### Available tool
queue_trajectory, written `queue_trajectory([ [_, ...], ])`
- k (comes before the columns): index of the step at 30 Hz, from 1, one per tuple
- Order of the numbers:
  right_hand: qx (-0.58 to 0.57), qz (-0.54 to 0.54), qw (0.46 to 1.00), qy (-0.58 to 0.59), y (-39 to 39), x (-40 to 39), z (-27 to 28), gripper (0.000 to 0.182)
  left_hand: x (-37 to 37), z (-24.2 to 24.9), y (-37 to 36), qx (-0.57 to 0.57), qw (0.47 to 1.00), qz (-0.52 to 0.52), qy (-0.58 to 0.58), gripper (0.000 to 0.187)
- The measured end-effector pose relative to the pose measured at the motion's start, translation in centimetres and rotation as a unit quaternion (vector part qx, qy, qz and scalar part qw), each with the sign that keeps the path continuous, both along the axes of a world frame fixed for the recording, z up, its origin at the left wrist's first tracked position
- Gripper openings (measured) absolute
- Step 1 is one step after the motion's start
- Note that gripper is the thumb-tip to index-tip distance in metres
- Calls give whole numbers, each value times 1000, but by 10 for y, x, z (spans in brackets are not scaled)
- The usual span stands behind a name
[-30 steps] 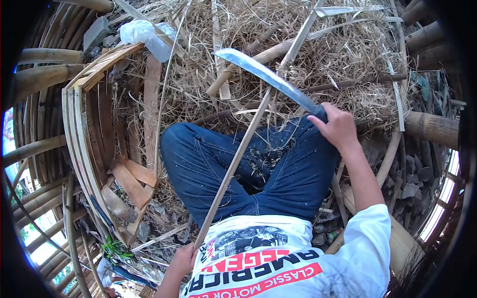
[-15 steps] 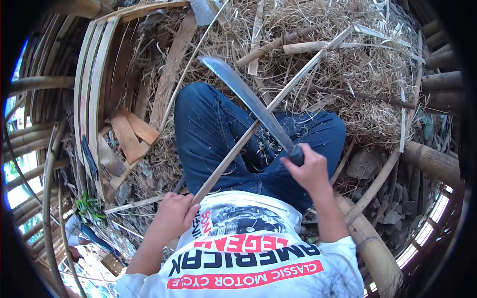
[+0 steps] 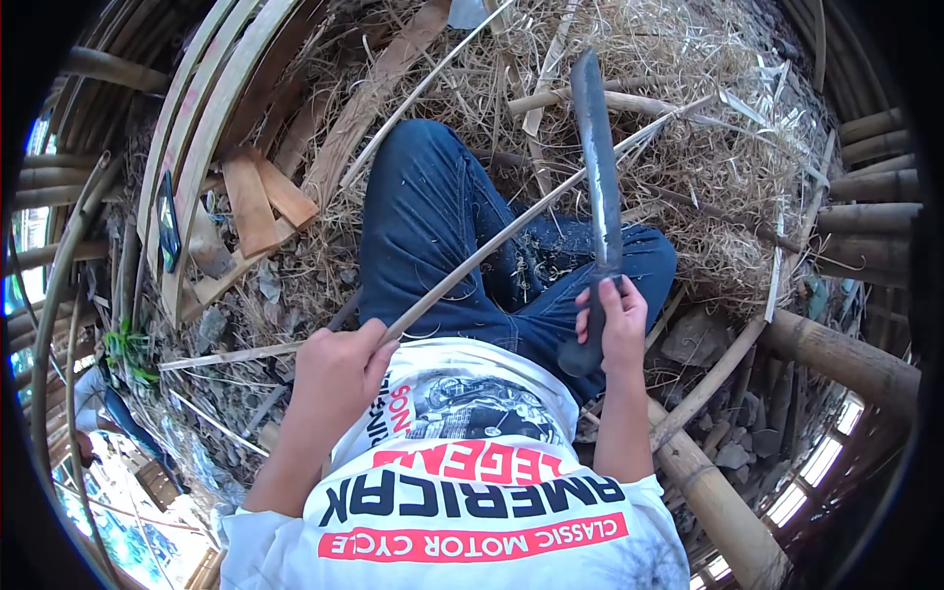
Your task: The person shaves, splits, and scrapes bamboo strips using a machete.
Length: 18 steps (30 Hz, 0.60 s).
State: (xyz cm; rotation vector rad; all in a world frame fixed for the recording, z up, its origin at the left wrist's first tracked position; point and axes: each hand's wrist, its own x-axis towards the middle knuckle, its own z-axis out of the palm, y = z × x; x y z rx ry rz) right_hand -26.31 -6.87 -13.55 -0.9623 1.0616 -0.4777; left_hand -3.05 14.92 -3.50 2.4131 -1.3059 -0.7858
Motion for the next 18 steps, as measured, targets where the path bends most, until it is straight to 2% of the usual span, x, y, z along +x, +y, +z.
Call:
queue_trajectory([
  [1,-4,7,1000,2,-5,-1,1,25,1,-1,1,-8,1000,0,-8,17],
  [3,12,-3,1000,-6,-15,-4,2,37,4,-2,3,-14,1000,3,-20,17],
  [7,18,-25,999,7,-42,-4,2,44,6,-5,12,-31,999,-4,-43,18],
  [14,99,-78,991,-35,-82,-3,-10,47,8,-18,19,-59,997,11,-51,17],
  [18,125,-78,989,-8,-72,1,-4,47,15,-22,20,-65,996,21,-63,17],
])
